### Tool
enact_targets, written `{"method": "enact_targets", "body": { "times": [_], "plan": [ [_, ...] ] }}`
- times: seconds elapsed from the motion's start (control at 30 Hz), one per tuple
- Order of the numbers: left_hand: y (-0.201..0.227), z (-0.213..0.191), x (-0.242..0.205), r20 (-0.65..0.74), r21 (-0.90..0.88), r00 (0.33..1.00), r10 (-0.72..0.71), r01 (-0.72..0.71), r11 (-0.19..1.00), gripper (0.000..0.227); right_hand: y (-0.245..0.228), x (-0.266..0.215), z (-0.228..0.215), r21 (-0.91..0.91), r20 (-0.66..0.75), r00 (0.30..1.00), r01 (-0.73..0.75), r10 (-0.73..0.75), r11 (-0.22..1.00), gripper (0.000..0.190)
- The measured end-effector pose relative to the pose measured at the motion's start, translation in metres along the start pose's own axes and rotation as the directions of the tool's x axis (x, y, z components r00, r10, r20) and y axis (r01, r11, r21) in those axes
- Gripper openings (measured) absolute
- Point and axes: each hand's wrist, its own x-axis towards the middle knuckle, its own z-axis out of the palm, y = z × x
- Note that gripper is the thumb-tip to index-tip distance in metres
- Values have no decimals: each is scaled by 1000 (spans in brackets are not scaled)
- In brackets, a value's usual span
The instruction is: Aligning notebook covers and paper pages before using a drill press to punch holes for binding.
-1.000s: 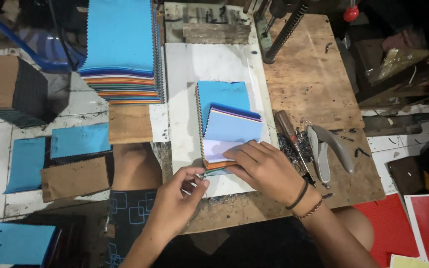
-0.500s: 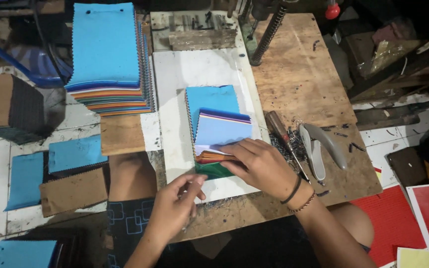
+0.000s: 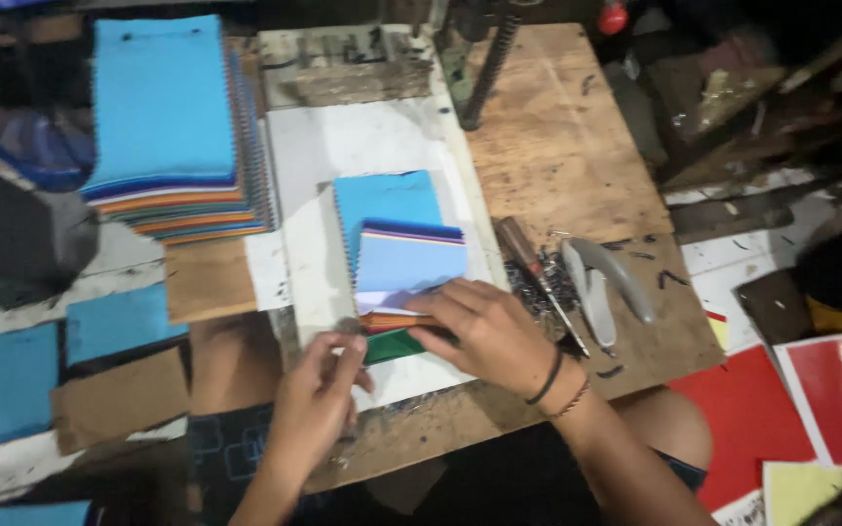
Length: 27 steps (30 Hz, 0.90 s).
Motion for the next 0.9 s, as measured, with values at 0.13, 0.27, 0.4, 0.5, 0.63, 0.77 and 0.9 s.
{"method": "enact_targets", "body": {
  "times": [0.13, 0.27, 0.4, 0.5, 0.63, 0.77, 0.9],
  "plan": [
    [1, 3, -3, -139, 12, 986, 87, -86, 996, 25, 2, -4, 1, 52, -54, 998, -14, 17, 999, 37],
    [19, 2, -4, 55, -127, 990, -129, 136, 983, 62, 5, -8, 10, 69, -48, 999, 2, 1, 998, 38],
    [38, 1, -2, 133, -152, 960, -246, 265, 952, 63, 0, -22, 5, 72, 74, 997, -43, 38, 996, 36],
    [34, 1, 3, 133, 9, 968, -214, 215, 977, 43, -4, -35, -31, -153, -97, 978, -199, 185, 968, 35],
    [34, 0, 3, 163, -19, 959, -232, 238, 971, 42, 6, -91, -57, -537, -60, 866, -447, 496, 715, 56],
    [34, 0, 5, 165, -86, 962, -217, 233, 969, 42, 19, -128, -50, -653, 285, 511, -516, 811, 554, 48],
    [17, 0, 11, 230, -92, 941, -246, 273, 958, 57, 29, -154, -39, -527, 186, 513, -668, 838, 526, 38]
  ]
}}
